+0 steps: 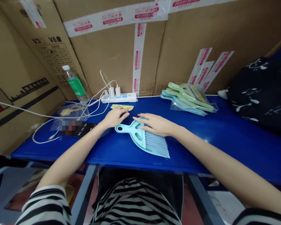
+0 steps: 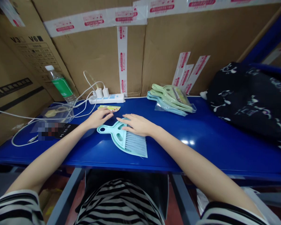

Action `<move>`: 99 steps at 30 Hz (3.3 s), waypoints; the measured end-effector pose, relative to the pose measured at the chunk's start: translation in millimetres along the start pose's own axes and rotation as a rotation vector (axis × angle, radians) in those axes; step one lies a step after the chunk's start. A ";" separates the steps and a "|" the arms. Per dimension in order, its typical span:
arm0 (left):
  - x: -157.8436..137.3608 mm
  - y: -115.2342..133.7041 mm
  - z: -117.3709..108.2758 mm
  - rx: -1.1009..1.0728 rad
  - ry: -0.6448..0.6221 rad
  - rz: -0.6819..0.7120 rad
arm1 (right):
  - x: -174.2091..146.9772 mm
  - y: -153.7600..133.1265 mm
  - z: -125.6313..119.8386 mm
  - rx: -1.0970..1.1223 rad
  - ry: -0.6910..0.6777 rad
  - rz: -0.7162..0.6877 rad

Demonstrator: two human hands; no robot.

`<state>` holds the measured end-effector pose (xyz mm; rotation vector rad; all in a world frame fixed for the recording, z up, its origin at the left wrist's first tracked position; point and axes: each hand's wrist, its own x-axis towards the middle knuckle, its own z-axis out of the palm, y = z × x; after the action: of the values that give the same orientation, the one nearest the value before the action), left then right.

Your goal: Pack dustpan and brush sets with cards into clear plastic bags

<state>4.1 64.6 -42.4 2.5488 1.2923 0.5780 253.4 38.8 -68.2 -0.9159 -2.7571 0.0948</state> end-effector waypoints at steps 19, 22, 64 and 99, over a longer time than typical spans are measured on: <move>1.0 8.9 0.2 0.041 -0.021 0.193 | -0.3 0.4 -14.5 -0.077 0.089 0.011; -9.3 27.2 -1.2 0.038 -0.036 0.329 | -2.5 7.2 -22.5 -0.141 0.162 0.095; -37.3 69.8 23.4 0.007 -0.046 0.919 | -7.0 15.1 -31.3 -0.089 -0.017 0.102; -37.9 70.6 20.3 0.041 -0.029 0.948 | -6.9 17.5 -33.9 -0.111 -0.064 0.134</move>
<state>43.7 -7.9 -43.6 3.0759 -0.0080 0.6466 277.1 48.3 -39.0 -1.1448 -2.7806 -0.0065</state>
